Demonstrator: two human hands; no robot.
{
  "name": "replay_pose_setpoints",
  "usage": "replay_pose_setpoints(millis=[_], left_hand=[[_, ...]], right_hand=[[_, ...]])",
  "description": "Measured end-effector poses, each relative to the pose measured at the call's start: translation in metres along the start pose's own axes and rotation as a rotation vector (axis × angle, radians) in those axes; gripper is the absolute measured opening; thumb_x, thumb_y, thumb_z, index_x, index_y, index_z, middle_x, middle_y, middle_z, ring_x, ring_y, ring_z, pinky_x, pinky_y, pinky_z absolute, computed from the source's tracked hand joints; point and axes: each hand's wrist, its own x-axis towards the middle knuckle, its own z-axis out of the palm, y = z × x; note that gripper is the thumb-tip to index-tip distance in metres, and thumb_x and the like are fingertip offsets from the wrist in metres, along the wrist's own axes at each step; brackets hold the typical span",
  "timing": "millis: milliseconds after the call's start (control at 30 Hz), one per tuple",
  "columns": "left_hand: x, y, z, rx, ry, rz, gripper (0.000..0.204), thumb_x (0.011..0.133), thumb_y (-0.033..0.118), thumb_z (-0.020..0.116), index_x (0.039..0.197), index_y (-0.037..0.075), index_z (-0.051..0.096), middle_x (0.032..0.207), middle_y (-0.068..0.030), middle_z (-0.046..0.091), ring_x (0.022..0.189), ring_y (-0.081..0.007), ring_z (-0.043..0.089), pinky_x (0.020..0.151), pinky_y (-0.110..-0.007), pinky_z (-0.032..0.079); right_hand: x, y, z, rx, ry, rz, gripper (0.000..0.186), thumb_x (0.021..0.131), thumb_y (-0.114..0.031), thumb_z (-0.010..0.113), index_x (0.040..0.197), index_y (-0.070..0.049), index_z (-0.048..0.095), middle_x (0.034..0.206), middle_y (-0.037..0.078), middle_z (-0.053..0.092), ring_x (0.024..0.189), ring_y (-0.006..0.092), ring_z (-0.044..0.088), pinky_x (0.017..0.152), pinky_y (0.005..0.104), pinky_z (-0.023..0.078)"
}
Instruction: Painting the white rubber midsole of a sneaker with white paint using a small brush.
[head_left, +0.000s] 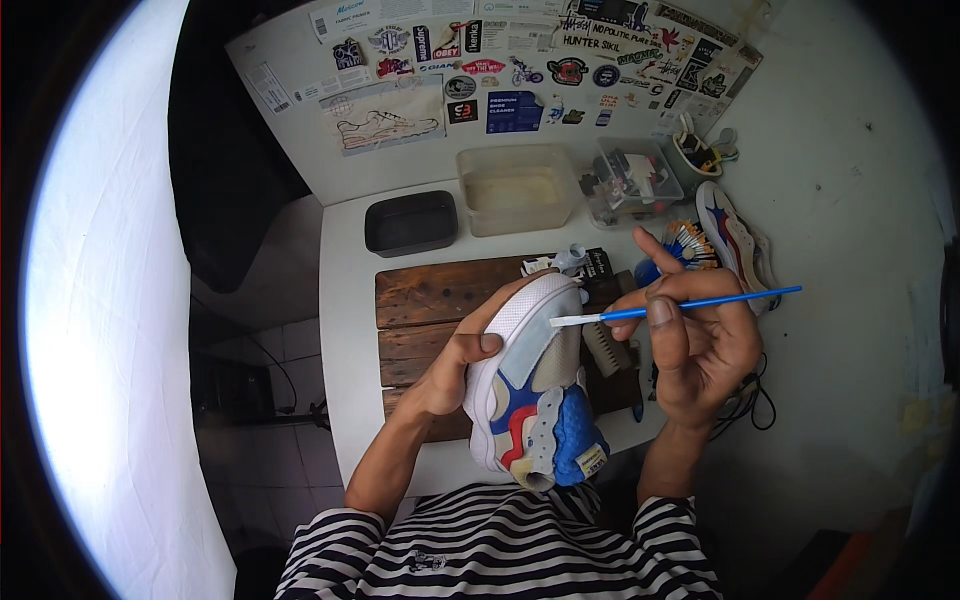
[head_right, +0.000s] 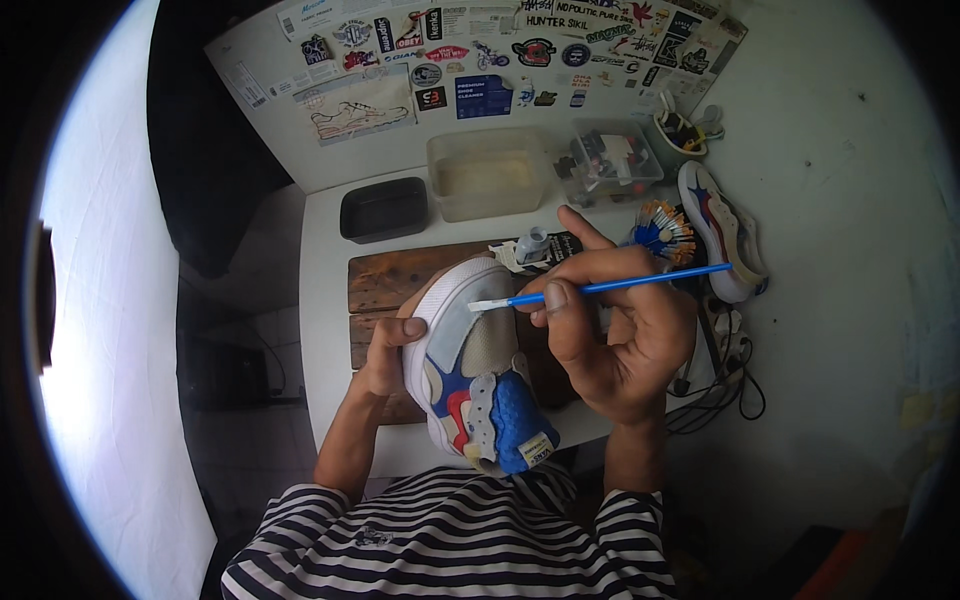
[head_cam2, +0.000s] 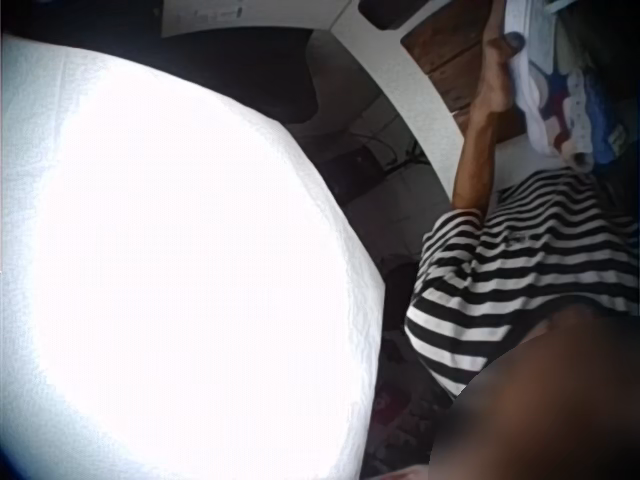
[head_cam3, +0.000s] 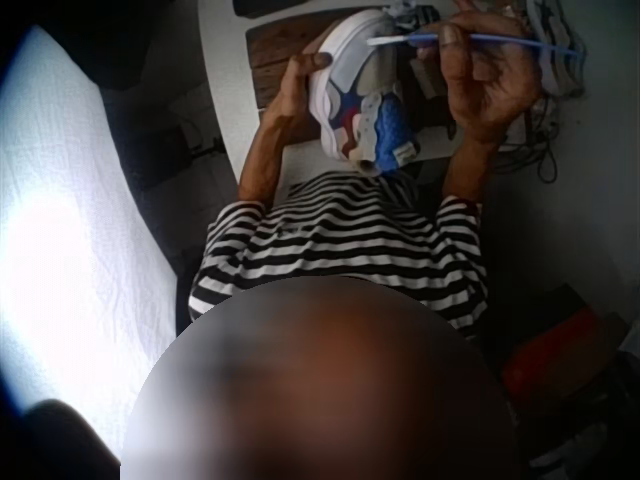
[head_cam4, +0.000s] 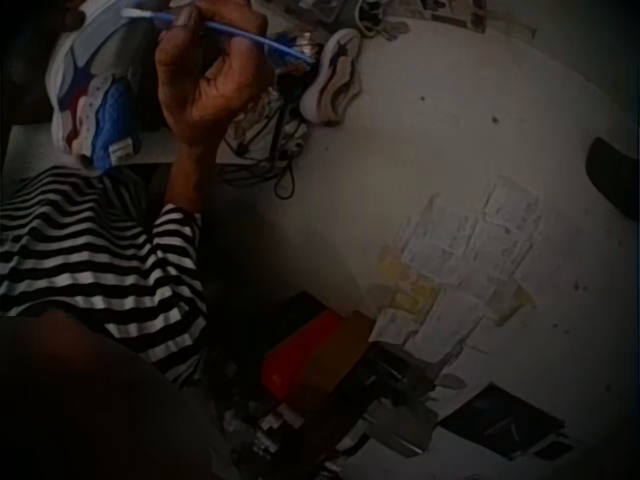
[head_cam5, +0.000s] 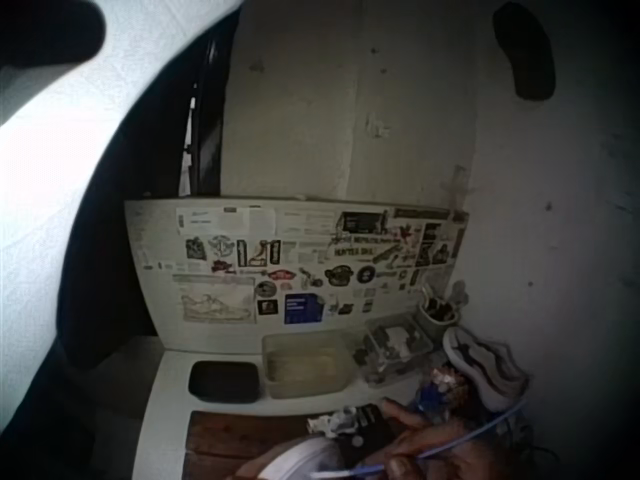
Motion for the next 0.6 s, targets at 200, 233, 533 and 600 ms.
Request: replay_pose_setpoints(millis=[200,233,533,600], left_hand=[[-0.0001,-0.0013,0.0019,-0.011,-0.011,0.045,0.099,0.068,0.048,0.051,0.153,0.001,0.03,0.141,-0.0232,0.049,0.123,-0.0323,0.055,0.103,-0.039,0.044],[-0.0009,0.0006,0.0045,-0.044,0.0,0.031,0.099,0.068,0.047,0.051,0.153,0.001,0.03,0.141,-0.0231,0.049,0.123,-0.032,0.055,0.103,-0.039,0.045],[0.0006,-0.0036,-0.0004,-0.02,-0.017,0.031,0.098,0.069,0.048,0.051,0.153,0.002,0.031,0.14,-0.0228,0.05,0.121,-0.0312,0.056,0.102,-0.039,0.045],[0.0008,-0.0025,-0.0004,-0.007,-0.02,0.052,0.098,0.069,0.048,0.051,0.153,0.002,0.031,0.14,-0.0227,0.05,0.121,-0.0312,0.056,0.102,-0.039,0.045]], right_hand=[[0.0008,0.0013,-0.0004,-0.026,0.003,-0.004,0.007,0.093,-0.001,0.061,0.094,0.003,0.056,0.07,0.007,0.066,0.065,0.0118,0.067,0.107,0.0614,0.043],[0.0012,0.0013,-0.0003,-0.022,0.016,-0.002,0.006,0.093,-0.001,0.061,0.093,0.003,0.056,0.07,0.007,0.066,0.065,0.0118,0.067,0.107,0.0614,0.043],[0.0005,0.0017,0.0034,0.007,0.011,-0.026,0.006,0.094,-0.001,0.059,0.095,0.004,0.056,0.069,0.008,0.066,0.063,0.0114,0.065,0.108,0.059,0.042],[0.0023,0.0023,0.0002,0.003,0.012,-0.008,0.006,0.094,-0.001,0.059,0.095,0.004,0.056,0.069,0.008,0.066,0.063,0.0116,0.065,0.109,0.0588,0.042]])
